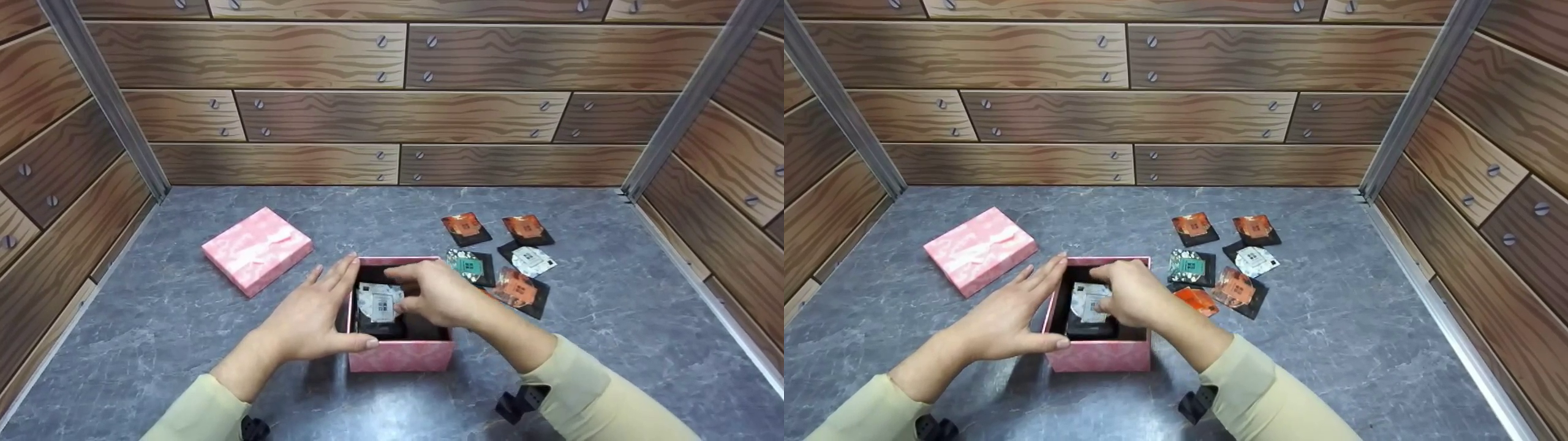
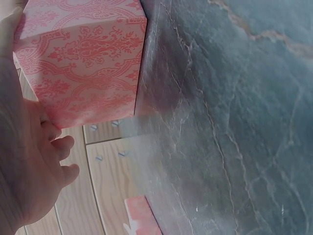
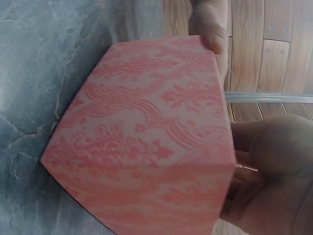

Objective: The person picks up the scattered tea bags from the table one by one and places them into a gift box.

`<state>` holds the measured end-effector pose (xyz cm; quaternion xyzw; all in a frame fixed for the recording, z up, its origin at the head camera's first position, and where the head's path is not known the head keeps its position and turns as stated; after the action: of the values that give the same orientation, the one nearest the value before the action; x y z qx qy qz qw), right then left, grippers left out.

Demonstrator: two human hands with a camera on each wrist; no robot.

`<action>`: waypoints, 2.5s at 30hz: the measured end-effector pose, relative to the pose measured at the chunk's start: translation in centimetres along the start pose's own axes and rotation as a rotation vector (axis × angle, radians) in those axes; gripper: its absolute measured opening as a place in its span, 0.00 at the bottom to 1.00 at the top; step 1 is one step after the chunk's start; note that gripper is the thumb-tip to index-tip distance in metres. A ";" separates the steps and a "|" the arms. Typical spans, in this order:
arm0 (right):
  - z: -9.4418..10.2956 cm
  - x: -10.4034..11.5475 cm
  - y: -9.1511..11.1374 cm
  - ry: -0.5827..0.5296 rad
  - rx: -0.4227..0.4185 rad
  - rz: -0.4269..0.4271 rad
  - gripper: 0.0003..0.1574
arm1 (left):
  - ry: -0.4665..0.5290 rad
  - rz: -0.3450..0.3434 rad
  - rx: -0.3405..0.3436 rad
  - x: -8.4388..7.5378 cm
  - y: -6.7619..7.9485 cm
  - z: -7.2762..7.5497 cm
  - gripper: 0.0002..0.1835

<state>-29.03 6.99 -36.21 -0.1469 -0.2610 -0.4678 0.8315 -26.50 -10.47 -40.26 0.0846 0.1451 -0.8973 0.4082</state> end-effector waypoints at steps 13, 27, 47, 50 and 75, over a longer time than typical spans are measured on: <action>7.4 -3.4 1.7 -0.267 -0.269 0.034 0.32 | -0.019 -0.005 0.006 -0.1 -0.1 0.0 0.70; 13.4 -14.3 4.3 -0.384 -0.526 -0.078 0.33 | -0.027 -0.009 -0.001 -0.1 0.0 -0.1 0.70; 11.6 -27.1 6.3 -0.379 -0.586 -0.316 0.38 | -0.033 -0.022 -0.016 -0.1 0.0 0.0 0.70; 10.9 -28.2 6.4 -0.363 -0.560 -0.349 0.37 | -0.031 -0.018 -0.008 -0.1 0.0 0.0 0.70; 8.4 -30.3 5.7 -0.315 -0.356 -0.467 0.45 | -0.019 -0.018 -0.012 -0.1 0.0 0.0 0.70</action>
<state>-39.58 35.26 -46.62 -0.2966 -0.3272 -0.6555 0.6126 -26.45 -10.34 -40.24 0.0722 0.1472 -0.9009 0.4018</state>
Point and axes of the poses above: each hand's wrist, its own y-axis away from the middle knuckle, its own z-axis out of the back of the hand, x = y × z, the point moved 7 cm from there along -y, towards the middle knuckle, and after that the axes turned 5 degrees about -z, right-handed, at the moved point
